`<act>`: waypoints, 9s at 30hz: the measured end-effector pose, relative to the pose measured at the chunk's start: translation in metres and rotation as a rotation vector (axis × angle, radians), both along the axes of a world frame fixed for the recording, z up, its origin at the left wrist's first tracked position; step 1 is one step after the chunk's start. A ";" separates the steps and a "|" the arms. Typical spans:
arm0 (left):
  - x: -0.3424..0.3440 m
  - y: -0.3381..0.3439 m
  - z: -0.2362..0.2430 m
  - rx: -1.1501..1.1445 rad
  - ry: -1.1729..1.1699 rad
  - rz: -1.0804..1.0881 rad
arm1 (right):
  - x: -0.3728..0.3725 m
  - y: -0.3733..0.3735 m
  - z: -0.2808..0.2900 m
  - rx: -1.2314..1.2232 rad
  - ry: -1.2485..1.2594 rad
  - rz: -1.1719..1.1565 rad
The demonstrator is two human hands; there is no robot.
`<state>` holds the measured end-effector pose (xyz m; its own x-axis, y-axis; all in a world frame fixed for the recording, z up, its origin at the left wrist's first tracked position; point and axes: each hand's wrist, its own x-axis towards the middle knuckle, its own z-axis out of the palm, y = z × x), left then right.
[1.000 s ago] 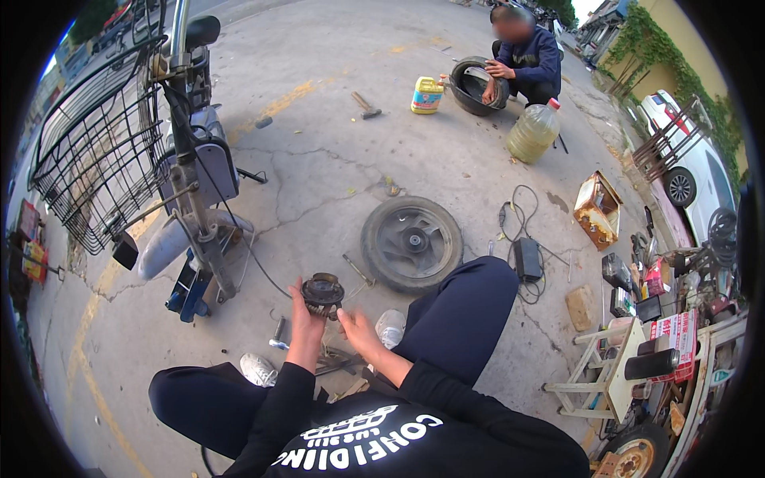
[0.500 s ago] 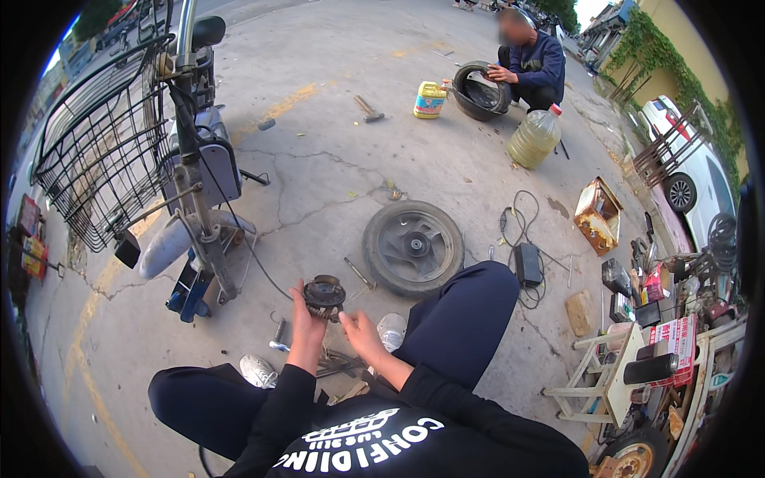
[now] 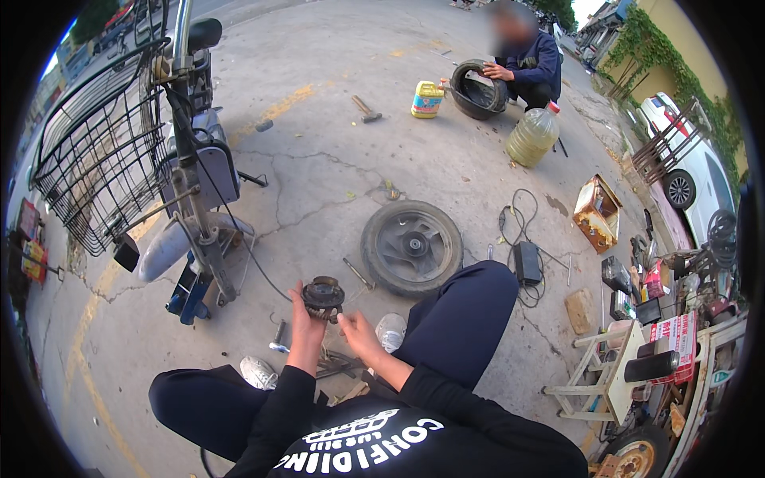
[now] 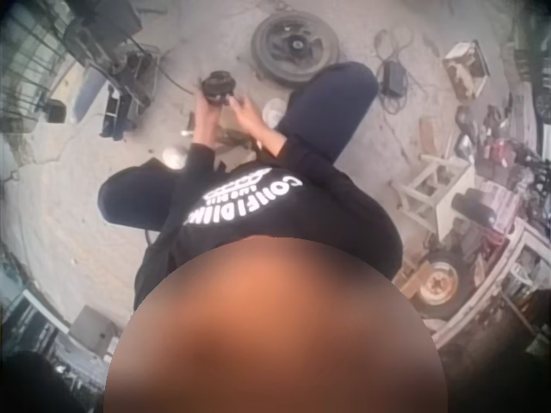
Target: The person removes the front wheel of a scooter, detaches the brake assembly, and inspects the brake drum. They handle the wheel, brake caliper, and drum while sitting on the ground in an outdoor repair area.
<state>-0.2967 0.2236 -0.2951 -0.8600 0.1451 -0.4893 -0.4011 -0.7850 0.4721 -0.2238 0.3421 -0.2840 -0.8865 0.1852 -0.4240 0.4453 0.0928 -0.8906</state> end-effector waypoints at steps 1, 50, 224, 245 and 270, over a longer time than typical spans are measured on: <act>0.000 0.000 0.000 -0.009 -0.004 -0.002 | -0.001 0.002 0.002 -0.097 -0.053 0.022; -0.001 -0.006 -0.012 0.036 0.010 0.003 | -0.002 0.002 0.010 -0.127 -0.016 0.034; 0.000 -0.004 -0.015 0.018 -0.013 -0.021 | 0.004 0.001 -0.012 -0.013 0.172 0.017; 0.003 -0.005 -0.003 0.035 -0.011 -0.023 | 0.002 0.009 0.009 -0.246 -0.120 0.094; 0.001 -0.003 -0.012 0.008 -0.024 -0.039 | 0.003 0.011 0.001 -0.335 -0.197 -0.001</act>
<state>-0.2959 0.2208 -0.3075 -0.8416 0.1822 -0.5084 -0.4427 -0.7720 0.4562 -0.2212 0.3531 -0.2829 -0.7819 0.0083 -0.6234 0.6109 -0.1896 -0.7687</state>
